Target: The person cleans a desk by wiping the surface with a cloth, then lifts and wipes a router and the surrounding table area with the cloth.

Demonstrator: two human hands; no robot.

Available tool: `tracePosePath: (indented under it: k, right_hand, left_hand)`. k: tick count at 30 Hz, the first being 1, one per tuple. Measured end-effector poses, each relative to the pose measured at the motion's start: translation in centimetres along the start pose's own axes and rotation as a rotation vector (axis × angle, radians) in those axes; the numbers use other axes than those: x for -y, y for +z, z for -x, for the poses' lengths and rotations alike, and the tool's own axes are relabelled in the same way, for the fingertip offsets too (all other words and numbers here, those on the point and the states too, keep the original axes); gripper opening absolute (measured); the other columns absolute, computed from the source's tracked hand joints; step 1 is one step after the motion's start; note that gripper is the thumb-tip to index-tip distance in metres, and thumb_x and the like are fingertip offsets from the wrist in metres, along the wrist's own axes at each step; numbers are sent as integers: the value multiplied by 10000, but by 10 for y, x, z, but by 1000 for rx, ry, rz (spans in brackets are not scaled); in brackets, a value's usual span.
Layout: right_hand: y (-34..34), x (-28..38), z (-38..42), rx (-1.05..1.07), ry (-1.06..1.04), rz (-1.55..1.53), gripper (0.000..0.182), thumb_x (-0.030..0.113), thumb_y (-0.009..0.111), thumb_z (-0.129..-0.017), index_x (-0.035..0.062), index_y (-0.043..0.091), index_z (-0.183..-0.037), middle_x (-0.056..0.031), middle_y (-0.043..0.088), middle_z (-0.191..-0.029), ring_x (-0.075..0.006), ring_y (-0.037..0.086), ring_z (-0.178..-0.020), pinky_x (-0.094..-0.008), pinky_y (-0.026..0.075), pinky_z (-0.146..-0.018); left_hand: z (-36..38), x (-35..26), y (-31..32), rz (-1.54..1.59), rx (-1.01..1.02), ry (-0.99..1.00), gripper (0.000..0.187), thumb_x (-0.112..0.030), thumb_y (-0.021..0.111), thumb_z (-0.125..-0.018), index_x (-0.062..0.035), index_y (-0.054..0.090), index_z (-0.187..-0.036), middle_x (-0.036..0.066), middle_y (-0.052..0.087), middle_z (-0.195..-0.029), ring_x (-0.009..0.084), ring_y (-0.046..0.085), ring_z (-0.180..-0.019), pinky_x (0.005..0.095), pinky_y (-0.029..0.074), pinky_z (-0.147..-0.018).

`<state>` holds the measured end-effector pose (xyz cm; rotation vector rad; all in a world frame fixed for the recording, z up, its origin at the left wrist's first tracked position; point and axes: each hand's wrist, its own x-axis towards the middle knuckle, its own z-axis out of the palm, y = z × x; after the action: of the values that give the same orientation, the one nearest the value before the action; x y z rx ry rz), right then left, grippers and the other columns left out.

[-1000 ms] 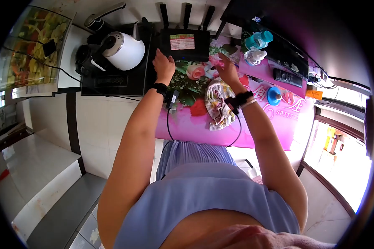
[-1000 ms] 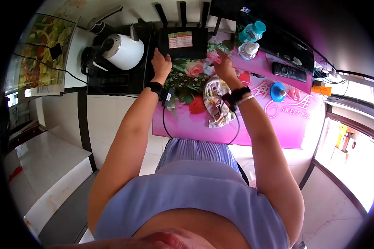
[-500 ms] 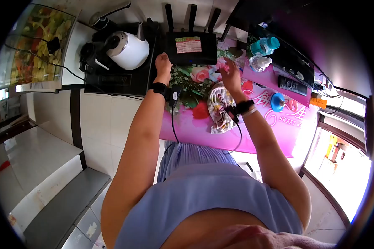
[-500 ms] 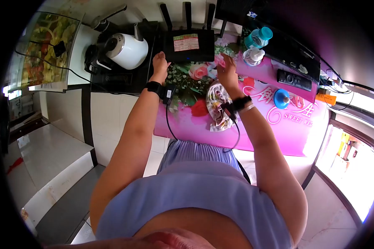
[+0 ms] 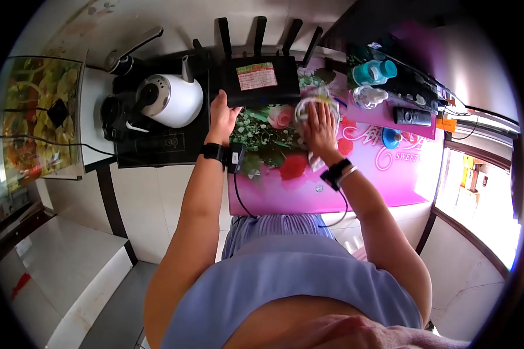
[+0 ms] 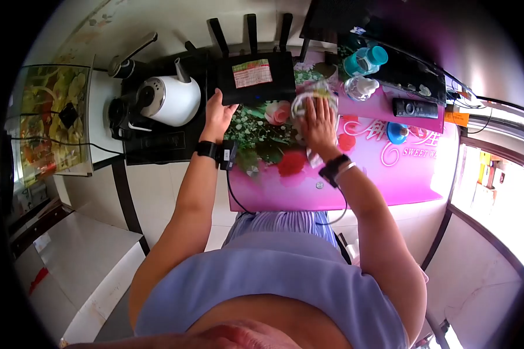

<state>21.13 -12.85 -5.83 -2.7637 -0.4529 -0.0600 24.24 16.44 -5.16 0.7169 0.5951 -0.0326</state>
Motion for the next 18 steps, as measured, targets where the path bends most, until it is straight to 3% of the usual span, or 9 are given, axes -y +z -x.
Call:
tracePosePath:
  k: [3, 6, 8, 10, 13, 18]
  right_hand:
    - [13, -6, -64, -128, 4, 15, 567, 315, 492, -911, 44, 364, -1392, -257, 347, -1417, -413, 309, -1326, -491, 240, -1080]
    - [27, -18, -105, -196, -24, 52, 534, 282, 505, -908, 21, 385, -1357, -259, 365, -1397, -414, 336, -1303, -497, 255, -1074]
    - [30, -24, -124, -224, -55, 73, 521, 280, 510, -905, 14, 403, -1340, -258, 371, -1391, -416, 344, -1296, -499, 260, -1074]
    - [32, -28, -138, -242, -87, 93, 509, 278, 516, -903, 7, 422, -1323, -258, 378, -1386, -418, 352, -1289, -501, 265, -1073]
    - [34, -30, -150, -244, -44, 79, 459, 270, 523, -901, -10, 488, -1263, -244, 401, -1372, -419, 376, -1271, -487, 281, -1072]
    - [19, -23, -122, -176, -75, 38, 454, 231, 509, -904, 27, 471, -1308, -211, 382, -1412, -381, 371, -1293, -462, 282, -1078]
  left_hand:
    - [2, -1, 4, -46, -52, -30, 430, -358, 489, -972, 12, 489, -1190, 161, 580, -1180, 318, 576, -1076, 503, 435, -979]
    - [2, 2, 2, -65, 46, 20, 465, -421, 490, -959, -11, 466, -1177, 135, 604, -1108, 295, 612, -1017, 504, 484, -913]
    - [0, 9, 1, -77, -21, 24, 495, -486, 533, -913, -31, 519, -1108, 106, 623, -1075, 252, 622, -985, 445, 501, -883]
    - [-1, 9, 3, -36, -27, 23, 490, -481, 531, -914, -21, 529, -1084, 106, 630, -1053, 250, 628, -972, 445, 503, -895]
    - [-3, 14, 5, -62, -14, 63, 476, -456, 522, -930, -2, 543, -1072, 108, 632, -1050, 251, 629, -976, 452, 501, -917]
    - [-5, 12, 1, -46, 33, 135, 462, -426, 513, -946, 23, 569, -1039, 113, 633, -1065, 244, 632, -982, 450, 496, -932]
